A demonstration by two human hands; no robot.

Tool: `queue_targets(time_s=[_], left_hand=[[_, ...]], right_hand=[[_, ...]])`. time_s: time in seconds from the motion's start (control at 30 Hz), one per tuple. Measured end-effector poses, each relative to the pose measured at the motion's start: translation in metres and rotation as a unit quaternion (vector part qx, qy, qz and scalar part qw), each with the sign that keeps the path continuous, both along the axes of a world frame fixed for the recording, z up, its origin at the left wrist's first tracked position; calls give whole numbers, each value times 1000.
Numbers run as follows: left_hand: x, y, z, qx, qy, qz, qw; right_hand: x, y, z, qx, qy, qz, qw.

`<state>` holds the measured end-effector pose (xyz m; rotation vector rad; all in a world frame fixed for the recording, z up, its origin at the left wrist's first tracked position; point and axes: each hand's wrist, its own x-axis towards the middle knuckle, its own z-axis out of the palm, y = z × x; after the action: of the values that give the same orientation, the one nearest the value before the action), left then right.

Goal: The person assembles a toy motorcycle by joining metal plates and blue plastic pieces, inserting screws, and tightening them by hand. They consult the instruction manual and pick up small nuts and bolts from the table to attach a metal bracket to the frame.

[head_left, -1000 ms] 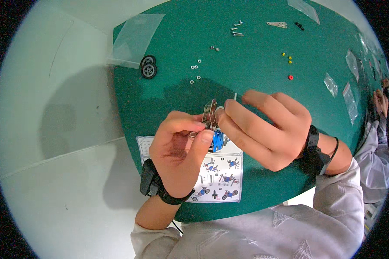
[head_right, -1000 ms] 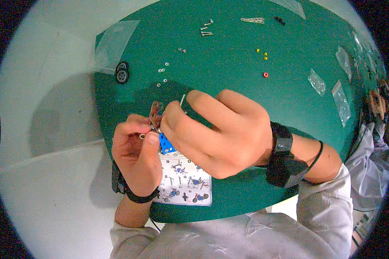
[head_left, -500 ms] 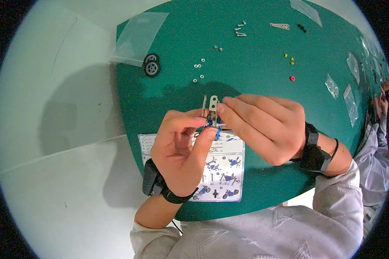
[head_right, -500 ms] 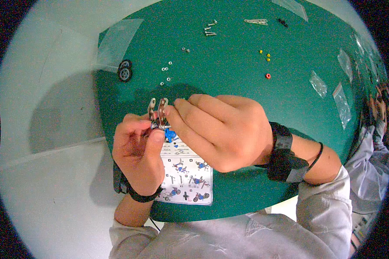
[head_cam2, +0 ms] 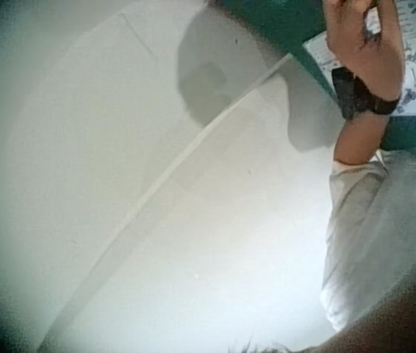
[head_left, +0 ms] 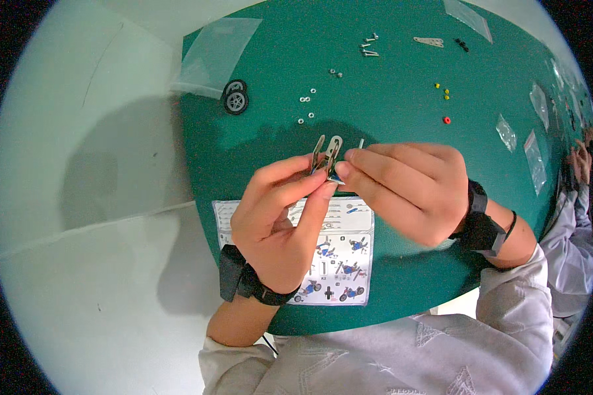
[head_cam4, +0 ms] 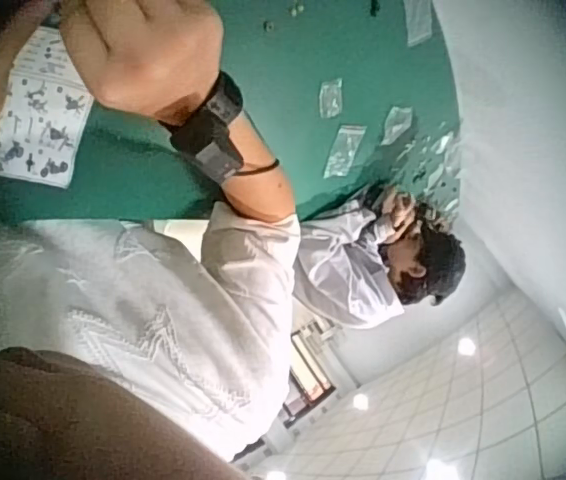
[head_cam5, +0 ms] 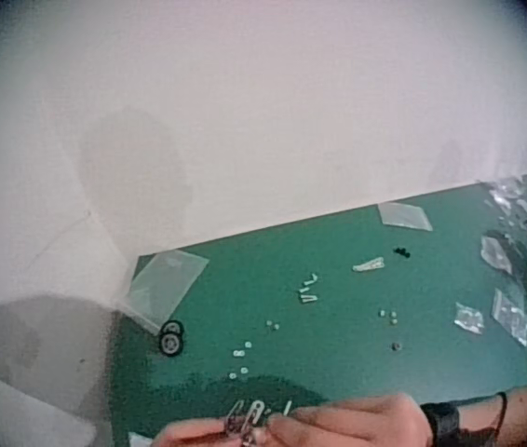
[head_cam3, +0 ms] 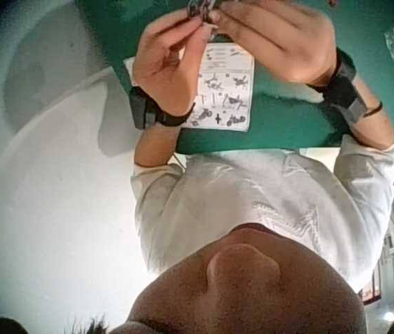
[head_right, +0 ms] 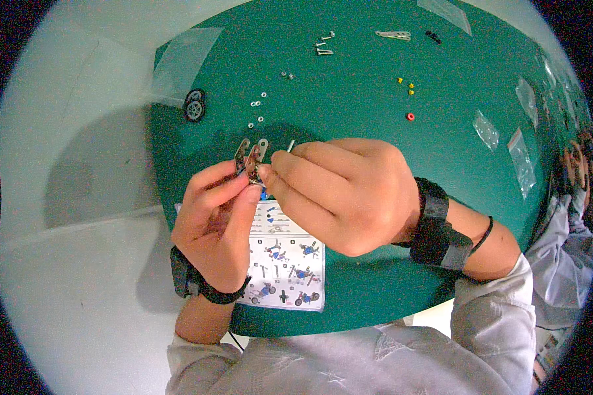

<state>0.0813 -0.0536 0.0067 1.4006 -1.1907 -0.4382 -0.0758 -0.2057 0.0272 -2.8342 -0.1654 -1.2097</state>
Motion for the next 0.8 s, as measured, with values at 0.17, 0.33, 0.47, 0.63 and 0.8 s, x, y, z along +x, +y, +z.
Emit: queue_targets(time_s=[0.17,0.33,0.47,0.63,0.8], left_hand=[[0,-1,2,-10,13,-15,1000],[0,-3,0,-14,36,6,999],[2,-2,5,1,4,-6,1000],[5,-2,3,-17,-19,-20,999],[3,-3,4,-48,-52,-28,997]], right_hand=[[-6,-6,3,86,53,48,994],[1,-9,9,165,60,51,983],[1,-12,17,263,98,60,958],[-1,-13,17,375,120,12,919],[-4,-10,16,432,145,-6,890]])
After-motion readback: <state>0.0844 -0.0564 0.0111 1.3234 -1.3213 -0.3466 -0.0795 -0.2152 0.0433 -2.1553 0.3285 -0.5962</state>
